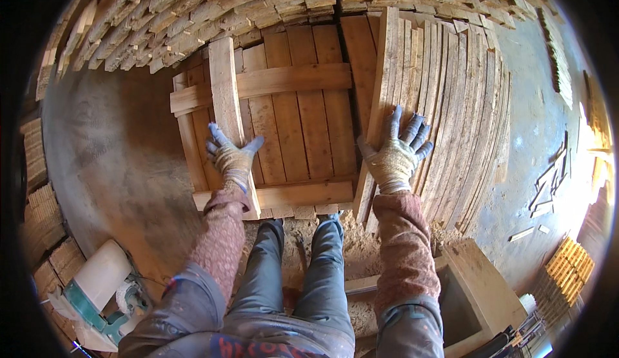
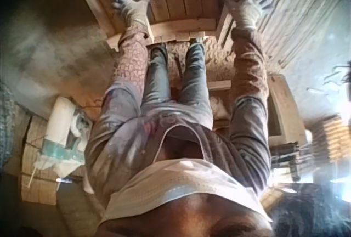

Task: The person repeatedly picks up stacks of thin wooden planks from a pile and places them onto a conveyor belt. The action is continuous and repetitive throughout the clip.

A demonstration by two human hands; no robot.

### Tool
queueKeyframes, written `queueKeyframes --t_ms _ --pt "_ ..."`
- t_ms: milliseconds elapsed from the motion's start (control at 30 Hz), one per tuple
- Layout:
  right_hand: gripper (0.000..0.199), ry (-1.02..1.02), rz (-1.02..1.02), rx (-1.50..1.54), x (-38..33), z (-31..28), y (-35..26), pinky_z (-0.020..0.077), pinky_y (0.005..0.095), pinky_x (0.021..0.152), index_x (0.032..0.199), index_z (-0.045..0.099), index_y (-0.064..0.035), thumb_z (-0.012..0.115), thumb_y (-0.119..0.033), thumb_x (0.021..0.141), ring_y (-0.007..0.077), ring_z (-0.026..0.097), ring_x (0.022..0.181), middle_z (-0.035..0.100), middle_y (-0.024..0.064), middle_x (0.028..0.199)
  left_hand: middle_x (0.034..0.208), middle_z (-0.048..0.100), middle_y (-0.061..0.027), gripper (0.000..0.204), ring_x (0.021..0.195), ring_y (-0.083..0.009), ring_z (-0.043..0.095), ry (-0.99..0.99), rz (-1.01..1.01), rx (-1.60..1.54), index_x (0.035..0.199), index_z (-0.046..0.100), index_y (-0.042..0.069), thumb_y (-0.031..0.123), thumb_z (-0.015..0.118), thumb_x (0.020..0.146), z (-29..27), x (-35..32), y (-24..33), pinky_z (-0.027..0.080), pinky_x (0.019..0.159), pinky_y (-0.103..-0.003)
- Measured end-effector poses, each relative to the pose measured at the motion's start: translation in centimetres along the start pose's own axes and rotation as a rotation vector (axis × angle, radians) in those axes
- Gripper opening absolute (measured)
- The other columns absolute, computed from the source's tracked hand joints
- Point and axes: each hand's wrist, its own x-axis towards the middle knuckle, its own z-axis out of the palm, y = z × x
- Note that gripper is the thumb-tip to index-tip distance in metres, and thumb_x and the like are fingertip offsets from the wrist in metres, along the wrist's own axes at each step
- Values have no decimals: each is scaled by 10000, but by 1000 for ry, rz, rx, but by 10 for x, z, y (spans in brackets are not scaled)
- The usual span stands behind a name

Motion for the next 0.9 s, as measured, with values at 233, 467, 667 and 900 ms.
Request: queueKeyframes --t_ms 233,467,667,900 --pt "1187 9 1 -61 -2 7 -6 8 672 1207 1662 132 -234 710 -759 768 484 -6 1561 71 316 1674 1462 488 -274 1029 1298 -459 526 -289 547 -303 1599 258 113 198 842 756 -5 2 -139 451 1103 -478" --pt "1150 135 -81 -86 -1 28 2 48 686 1196 1655 183 -231 723 -720 766 489 54 1551 115 292 1674 1407 484 -166 1139 1276 -398 462 -368 1067 348 1577 329 295 417 933 619 -5 -3 -216 360 1050 -623" --pt "1151 19 29 -81 -1 8 -17 79 677 1196 1645 205 -220 779 -654 746 497 73 1532 145 221 1675 1326 547 -203 1107 1199 -423 522 -527 994 326 1601 292 258 329 910 686 -13 5 -215 446 988 -564" --pt "1114 -119 92 -80 -1 -14 -20 16 684 1210 1662 135 -250 696 -688 805 484 -21 1563 25 276 1695 1374 548 -252 1148 1244 -414 588 -755 571 -365 1614 203 74 128 907 708 -87 -9 -203 509 1089 -440"
